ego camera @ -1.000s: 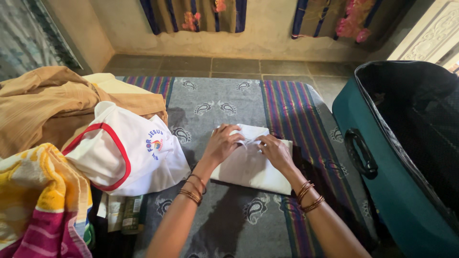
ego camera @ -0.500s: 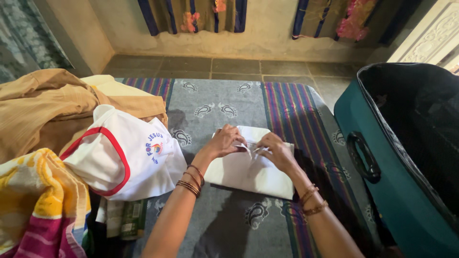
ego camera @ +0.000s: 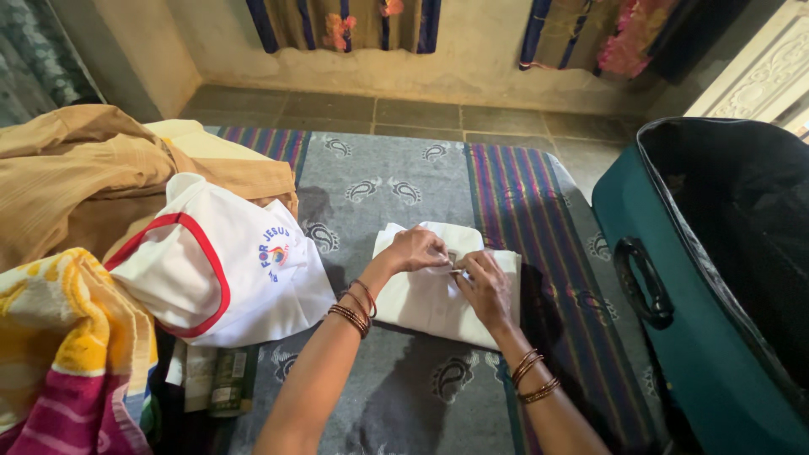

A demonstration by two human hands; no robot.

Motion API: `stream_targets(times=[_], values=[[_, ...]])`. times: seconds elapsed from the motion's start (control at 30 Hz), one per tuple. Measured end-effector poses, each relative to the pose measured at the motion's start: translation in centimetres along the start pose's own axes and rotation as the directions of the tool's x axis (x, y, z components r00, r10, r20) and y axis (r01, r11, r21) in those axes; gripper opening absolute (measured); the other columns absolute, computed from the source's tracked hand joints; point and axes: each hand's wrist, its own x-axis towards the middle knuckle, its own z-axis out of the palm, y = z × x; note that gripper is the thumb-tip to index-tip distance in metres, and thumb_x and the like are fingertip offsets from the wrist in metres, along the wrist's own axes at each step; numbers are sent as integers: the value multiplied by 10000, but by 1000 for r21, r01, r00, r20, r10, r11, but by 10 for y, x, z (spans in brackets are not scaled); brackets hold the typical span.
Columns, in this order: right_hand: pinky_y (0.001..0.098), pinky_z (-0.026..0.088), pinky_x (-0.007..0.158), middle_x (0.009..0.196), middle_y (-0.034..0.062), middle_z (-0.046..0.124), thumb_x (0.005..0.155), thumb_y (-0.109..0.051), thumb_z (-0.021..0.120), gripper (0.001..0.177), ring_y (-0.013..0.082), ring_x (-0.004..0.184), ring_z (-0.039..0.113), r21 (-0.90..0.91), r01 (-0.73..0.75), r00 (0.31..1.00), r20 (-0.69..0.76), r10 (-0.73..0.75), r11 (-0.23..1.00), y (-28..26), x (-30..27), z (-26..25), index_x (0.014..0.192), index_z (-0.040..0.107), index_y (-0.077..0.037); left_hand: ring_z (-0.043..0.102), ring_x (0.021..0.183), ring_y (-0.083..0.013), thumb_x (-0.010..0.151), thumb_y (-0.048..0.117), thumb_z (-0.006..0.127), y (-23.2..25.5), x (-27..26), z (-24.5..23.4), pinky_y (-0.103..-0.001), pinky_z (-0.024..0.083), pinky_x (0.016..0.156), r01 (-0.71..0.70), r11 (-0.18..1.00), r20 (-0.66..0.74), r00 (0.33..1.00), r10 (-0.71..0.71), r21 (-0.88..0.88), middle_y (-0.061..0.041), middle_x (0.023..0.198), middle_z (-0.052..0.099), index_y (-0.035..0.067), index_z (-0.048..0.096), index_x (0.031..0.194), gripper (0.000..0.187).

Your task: The person opens a suitcase on a bed and removes clothes and toiletries one by one, placing them on the bed. The person then folds a white shirt on the bed.

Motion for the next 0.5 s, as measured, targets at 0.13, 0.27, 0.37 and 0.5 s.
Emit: stream_targets(times=[0.13, 0.27, 0.37, 0.5], values=[[396, 516, 751, 950, 23, 643, 750, -95, 834, 213, 231, 917, 648, 8, 19, 998, -55, -18, 1000, 2, -10, 2, 939, 740, -123, 744, 946, -219, 778, 496, 757, 0, 0, 4, -380, 551, 834, 129, 978, 32, 992, -126, -163, -16, 973, 783, 232, 804, 977, 334], [384, 523, 756, 978, 13, 649, 739, -84, 822, 222, 228, 937, 649, -15, 54, 997, -51, -55, 998, -1, -13, 2, 940, 744, -138, 752, 902, -177, 768, 352, 792, 8, -8, 2, -325, 566, 797, 98, 896, 11, 995, -104, -432, -17, 932, 787, 178, 792, 975, 270], [375, 532, 763, 970, -4, 665, 745, -76, 809, 217, 222, 929, 649, -61, 75, 996, -41, -78, 995, -5, -10, 3, 942, 747, -142, 720, 853, -149, 773, 223, 784, 19, -16, -1, -295, 538, 775, 161, 872, -6, 983, -184, -462, -32, 884, 765, 144, 769, 978, 220], [379, 533, 774, 962, -4, 675, 729, -69, 794, 231, 226, 937, 649, -111, 46, 999, -22, -49, 993, -7, -8, 6, 942, 732, -135, 678, 796, -124, 793, 137, 766, 28, -22, 0, -278, 535, 733, 105, 748, -28, 986, -162, -655, -48, 831, 733, 86, 733, 945, 164]])
